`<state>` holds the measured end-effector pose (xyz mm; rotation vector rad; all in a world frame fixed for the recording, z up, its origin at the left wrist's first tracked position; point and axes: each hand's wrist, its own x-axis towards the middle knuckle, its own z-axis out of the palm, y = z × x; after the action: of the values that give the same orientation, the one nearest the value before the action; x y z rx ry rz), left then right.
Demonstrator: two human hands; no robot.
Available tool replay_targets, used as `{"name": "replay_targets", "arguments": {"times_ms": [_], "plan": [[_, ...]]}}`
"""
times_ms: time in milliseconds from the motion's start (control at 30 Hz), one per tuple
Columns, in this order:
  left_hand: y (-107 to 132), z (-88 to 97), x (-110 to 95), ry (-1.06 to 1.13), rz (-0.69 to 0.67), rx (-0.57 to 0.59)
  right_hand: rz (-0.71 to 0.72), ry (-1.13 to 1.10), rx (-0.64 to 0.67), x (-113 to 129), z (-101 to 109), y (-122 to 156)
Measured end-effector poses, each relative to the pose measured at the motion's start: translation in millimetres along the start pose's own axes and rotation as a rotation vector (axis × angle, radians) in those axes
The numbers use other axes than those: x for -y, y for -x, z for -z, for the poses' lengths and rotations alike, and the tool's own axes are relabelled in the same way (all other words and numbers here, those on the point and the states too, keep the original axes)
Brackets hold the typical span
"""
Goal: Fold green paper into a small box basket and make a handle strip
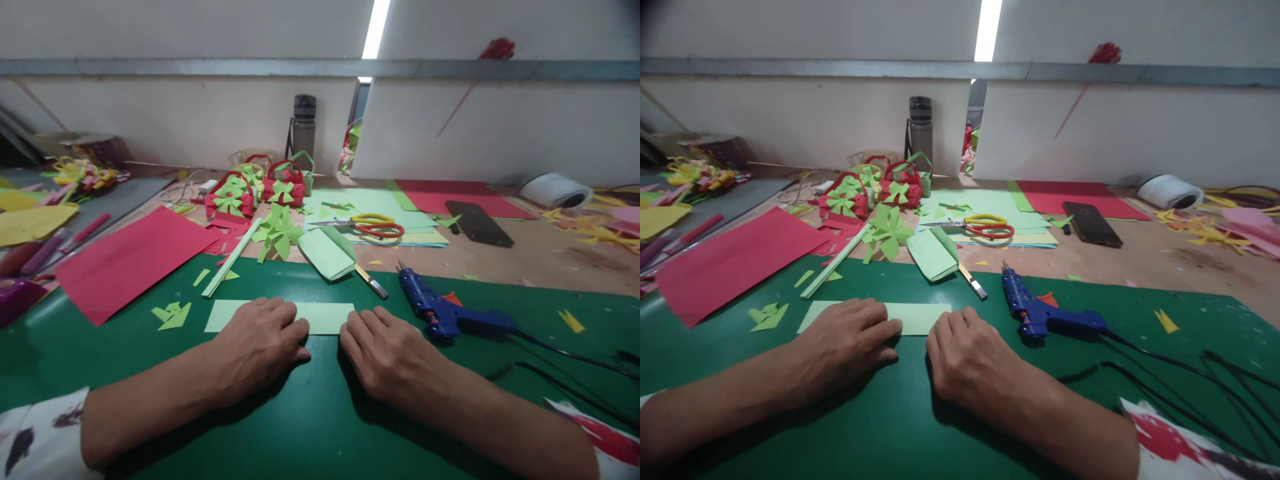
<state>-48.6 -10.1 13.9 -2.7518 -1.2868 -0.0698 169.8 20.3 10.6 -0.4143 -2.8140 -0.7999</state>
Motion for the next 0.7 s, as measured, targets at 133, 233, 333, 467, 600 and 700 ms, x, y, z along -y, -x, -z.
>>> {"name": "replay_targets", "arguments": {"times_ms": [133, 233, 333, 467, 600, 700], "plan": [[-1.6, -0.3, -4.3, 0.002, 0.025, -0.147, -0.025, 0.015, 0.014, -1.0, 2.0, 0.6], [-1.6, -1.0, -6.1, -0.038, -0.04, -0.255, -0.061, -0.024, -0.013, -1.3, 5.7, 1.2], [-0.8, -1.2, -7.0, -0.046, -0.075, -0.299, -0.127, -0.129, -0.051, -1.3, 7.3, 1.1], [0.5, -3.2, -7.6, -0.012, -0.047, -0.32, -0.23, -0.32, -0.087, -1.8, 2.7, -0.1], [1.9, -6.9, -8.1, 0.045, -0.04, -0.312, -0.243, -0.349, -0.104, -0.9, -2.7, 0.1], [3.8, -7.8, -8.3, 0.088, -0.043, -0.336, -0.195, -0.326, -0.134, 0.9, -2.3, 1.4]]}}
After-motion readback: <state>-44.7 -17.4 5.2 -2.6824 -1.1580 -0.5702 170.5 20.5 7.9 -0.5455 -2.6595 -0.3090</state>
